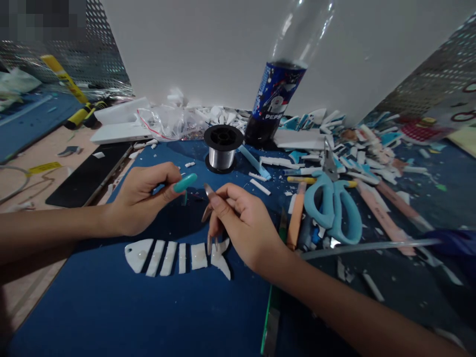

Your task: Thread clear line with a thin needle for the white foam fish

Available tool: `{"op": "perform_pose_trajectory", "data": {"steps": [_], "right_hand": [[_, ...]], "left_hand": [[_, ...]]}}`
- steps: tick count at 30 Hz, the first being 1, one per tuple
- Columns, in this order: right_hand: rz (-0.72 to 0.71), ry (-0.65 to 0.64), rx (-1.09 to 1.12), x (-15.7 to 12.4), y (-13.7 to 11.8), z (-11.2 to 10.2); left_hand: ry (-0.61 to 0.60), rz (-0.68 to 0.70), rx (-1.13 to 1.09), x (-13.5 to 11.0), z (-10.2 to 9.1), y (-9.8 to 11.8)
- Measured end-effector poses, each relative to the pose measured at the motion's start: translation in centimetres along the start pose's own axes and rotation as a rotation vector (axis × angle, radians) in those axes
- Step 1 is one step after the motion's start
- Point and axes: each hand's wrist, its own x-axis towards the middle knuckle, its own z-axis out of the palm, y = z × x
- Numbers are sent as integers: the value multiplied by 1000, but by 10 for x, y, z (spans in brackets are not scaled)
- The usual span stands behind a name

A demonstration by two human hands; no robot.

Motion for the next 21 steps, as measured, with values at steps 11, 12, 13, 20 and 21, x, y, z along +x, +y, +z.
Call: {"op": "perform_pose_trajectory", "data": {"steps": [11, 12, 13, 20, 21], "right_hand": [[-35, -32, 145, -1, -1, 0], [-44, -49, 152, -1, -1, 0], [-43, -62, 162, -1, -1, -1], [-66, 0, 198, -1, -1, -2], [-80, 9, 193, 0, 0, -2]], "left_hand": [[8, 13, 85, -1, 0, 1], [6, 17, 85, -1, 0, 1], [2, 21, 83, 0, 1, 1], [-79, 10, 57, 2, 1, 1], [-80, 13, 66, 2, 1, 2]]}}
